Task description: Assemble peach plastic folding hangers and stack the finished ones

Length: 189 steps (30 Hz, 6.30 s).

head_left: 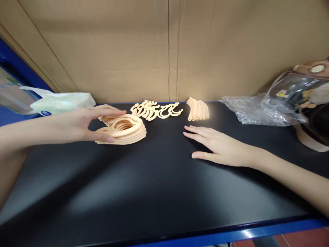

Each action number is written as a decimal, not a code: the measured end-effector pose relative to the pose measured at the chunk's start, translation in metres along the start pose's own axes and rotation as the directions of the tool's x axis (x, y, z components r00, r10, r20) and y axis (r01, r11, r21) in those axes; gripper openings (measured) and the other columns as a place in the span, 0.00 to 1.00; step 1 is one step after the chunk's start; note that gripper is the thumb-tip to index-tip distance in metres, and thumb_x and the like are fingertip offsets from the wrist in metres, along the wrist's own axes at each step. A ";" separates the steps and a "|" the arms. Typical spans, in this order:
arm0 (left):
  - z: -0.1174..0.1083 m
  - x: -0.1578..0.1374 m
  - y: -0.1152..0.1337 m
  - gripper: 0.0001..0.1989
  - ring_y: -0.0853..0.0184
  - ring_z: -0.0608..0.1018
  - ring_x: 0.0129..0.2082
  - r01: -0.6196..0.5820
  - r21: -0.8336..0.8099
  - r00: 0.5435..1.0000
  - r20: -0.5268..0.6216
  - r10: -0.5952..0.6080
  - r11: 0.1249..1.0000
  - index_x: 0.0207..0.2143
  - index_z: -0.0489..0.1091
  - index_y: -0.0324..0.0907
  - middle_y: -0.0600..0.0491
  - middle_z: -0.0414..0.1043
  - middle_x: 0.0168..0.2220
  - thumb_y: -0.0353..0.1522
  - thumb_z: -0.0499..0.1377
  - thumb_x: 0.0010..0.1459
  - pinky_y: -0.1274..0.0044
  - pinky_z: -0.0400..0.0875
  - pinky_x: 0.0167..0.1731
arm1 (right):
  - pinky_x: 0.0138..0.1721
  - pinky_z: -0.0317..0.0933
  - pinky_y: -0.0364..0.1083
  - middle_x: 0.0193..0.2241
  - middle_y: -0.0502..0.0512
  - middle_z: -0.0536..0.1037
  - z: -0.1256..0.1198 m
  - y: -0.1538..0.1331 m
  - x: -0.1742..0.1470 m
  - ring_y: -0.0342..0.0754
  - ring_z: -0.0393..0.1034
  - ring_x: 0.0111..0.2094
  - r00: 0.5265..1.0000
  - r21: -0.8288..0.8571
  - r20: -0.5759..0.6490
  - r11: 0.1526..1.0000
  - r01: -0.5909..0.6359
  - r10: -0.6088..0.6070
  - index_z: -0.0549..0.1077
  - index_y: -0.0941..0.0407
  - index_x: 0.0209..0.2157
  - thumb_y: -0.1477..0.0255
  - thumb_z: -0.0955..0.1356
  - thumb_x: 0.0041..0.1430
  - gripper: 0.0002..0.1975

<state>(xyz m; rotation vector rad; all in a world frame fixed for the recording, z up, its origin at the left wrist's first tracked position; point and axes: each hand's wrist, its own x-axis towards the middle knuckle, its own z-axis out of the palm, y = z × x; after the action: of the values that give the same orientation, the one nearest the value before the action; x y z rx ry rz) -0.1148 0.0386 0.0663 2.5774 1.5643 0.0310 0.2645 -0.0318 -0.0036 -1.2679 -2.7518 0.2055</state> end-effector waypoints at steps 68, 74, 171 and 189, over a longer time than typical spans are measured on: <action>0.000 -0.003 0.030 0.41 0.51 0.68 0.54 -0.003 -0.078 0.999 -0.047 -0.001 0.997 0.64 0.53 0.50 0.51 0.61 0.61 0.55 0.55 0.51 0.69 0.64 0.50 | 0.64 0.45 0.61 0.66 0.61 0.51 0.000 0.000 -0.001 0.57 0.44 0.67 1.000 0.031 -0.008 0.999 0.008 -0.008 0.55 0.59 0.65 0.50 0.57 0.63 0.36; 0.029 -0.002 0.082 0.25 0.59 0.57 0.65 -0.344 -0.001 0.836 -0.457 0.306 0.939 0.61 0.56 0.42 0.48 0.59 0.62 0.40 0.51 0.65 0.65 0.41 0.66 | 0.64 0.46 0.60 0.66 0.62 0.52 0.001 0.000 -0.001 0.57 0.45 0.66 1.000 0.008 -0.020 1.000 0.013 -0.013 0.55 0.59 0.64 0.50 0.57 0.64 0.37; 0.075 0.005 0.133 0.07 0.65 0.69 0.37 -0.540 -0.066 0.817 -0.283 0.503 0.839 0.36 0.71 0.43 0.55 0.73 0.34 0.35 0.57 0.58 0.70 0.55 0.38 | 0.33 0.55 0.44 0.30 0.48 0.69 -0.015 -0.027 0.001 0.43 0.60 0.30 0.972 0.047 -0.051 0.972 0.231 -0.229 0.63 0.54 0.29 0.78 0.64 0.55 0.05; 0.075 0.001 0.135 0.07 0.66 0.69 0.34 -0.563 -0.063 0.807 -0.255 0.532 0.824 0.35 0.70 0.41 0.55 0.72 0.32 0.36 0.58 0.57 0.70 0.54 0.35 | 0.32 0.53 0.43 0.30 0.46 0.68 -0.020 -0.028 0.002 0.41 0.61 0.29 0.980 0.165 0.016 0.967 0.194 -0.200 0.65 0.54 0.33 0.70 0.68 0.57 0.06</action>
<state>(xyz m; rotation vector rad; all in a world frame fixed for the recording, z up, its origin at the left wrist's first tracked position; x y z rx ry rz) 0.0113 -0.0293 0.0079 2.8915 0.7618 0.4858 0.2456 -0.0464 0.0206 -0.9527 -2.7966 0.4264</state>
